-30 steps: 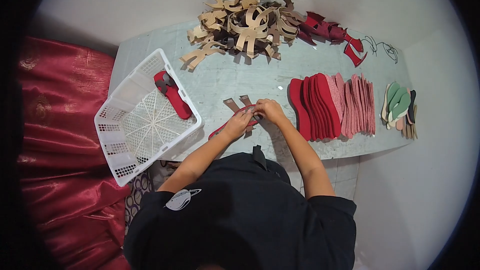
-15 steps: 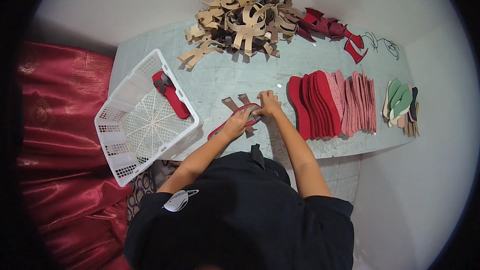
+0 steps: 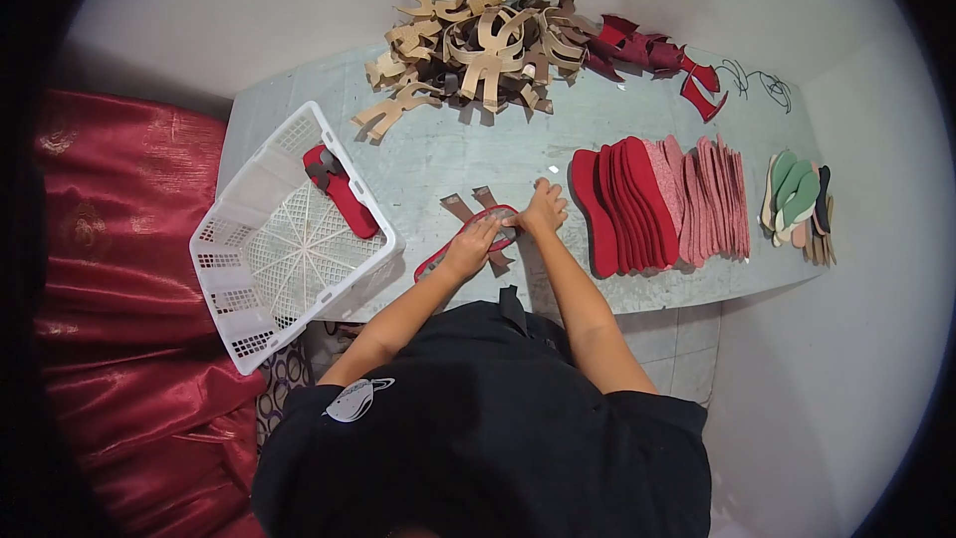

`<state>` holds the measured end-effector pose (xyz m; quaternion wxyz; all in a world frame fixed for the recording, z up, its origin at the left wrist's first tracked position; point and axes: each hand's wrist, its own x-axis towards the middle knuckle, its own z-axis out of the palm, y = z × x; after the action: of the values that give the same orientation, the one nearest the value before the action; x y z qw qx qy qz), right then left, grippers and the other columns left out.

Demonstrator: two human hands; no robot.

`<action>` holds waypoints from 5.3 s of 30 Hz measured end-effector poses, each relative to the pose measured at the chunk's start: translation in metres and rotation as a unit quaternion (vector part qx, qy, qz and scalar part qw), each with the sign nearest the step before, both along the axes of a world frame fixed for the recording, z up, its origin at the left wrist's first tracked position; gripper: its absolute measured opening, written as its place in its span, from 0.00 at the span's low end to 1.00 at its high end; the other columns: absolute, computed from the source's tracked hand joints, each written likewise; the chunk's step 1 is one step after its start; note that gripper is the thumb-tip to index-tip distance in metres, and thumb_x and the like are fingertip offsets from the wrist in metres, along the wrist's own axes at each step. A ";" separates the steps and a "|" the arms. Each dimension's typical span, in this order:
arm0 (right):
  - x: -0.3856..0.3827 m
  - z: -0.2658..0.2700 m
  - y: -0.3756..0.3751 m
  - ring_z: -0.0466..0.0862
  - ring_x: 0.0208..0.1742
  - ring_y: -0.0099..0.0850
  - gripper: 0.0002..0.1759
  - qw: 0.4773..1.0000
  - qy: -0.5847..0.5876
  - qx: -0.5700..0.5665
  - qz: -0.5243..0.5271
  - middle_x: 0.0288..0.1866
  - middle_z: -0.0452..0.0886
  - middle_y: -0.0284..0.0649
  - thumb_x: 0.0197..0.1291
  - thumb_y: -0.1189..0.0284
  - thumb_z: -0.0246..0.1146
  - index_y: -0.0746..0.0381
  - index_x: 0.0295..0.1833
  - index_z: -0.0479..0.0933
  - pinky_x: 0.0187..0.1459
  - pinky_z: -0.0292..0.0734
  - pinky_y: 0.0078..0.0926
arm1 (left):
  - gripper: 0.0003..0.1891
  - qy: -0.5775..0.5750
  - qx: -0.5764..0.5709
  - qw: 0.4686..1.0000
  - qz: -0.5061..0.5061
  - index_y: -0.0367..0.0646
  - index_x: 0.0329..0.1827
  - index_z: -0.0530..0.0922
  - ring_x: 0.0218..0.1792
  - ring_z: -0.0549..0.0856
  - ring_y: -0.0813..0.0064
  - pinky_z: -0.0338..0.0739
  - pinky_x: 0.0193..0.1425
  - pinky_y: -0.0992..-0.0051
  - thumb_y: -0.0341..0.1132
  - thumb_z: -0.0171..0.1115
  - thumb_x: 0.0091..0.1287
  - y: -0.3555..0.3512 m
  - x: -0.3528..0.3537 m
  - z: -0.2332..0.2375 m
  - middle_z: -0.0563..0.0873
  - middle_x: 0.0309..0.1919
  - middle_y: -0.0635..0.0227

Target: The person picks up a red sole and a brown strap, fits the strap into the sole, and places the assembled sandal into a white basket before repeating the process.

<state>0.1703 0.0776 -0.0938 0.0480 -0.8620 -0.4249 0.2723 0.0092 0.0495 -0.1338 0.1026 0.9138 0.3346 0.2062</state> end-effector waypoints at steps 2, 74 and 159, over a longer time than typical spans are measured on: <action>0.001 0.005 -0.013 0.60 0.59 0.43 0.55 0.998 0.027 0.034 -0.048 0.58 0.58 0.40 0.18 0.58 0.79 0.53 0.57 0.57 0.55 0.59 0.45 | 0.24 0.004 0.011 1.000 -0.003 0.33 0.54 0.69 0.48 0.77 0.61 0.74 0.50 0.70 0.26 0.55 0.49 0.001 0.000 -0.008 0.74 0.52 0.53; 0.002 -0.017 -0.018 0.21 0.70 0.44 0.83 0.971 0.119 -0.125 -0.163 0.69 0.14 0.45 0.14 0.52 0.79 0.45 0.67 0.19 0.59 0.30 0.68 | 0.16 -0.067 -0.352 0.906 0.225 0.38 0.33 0.77 0.34 0.81 0.60 0.74 0.40 0.68 0.37 0.70 0.45 0.086 0.018 -0.007 0.81 0.29 0.59; -0.003 0.006 -0.012 0.18 0.69 0.44 0.77 0.960 0.141 -0.151 -0.188 0.68 0.12 0.46 0.23 0.56 0.78 0.42 0.68 0.21 0.59 0.30 0.68 | 0.09 -0.125 -0.150 0.980 0.037 0.37 0.39 0.79 0.46 0.79 0.58 0.75 0.48 0.68 0.29 0.59 0.56 0.022 0.004 -0.001 0.81 0.41 0.53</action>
<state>0.1672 0.0661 -0.0877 0.0271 -0.8768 -0.1977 0.4376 0.0136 0.0717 -0.1353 0.2718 0.8422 0.3795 0.2698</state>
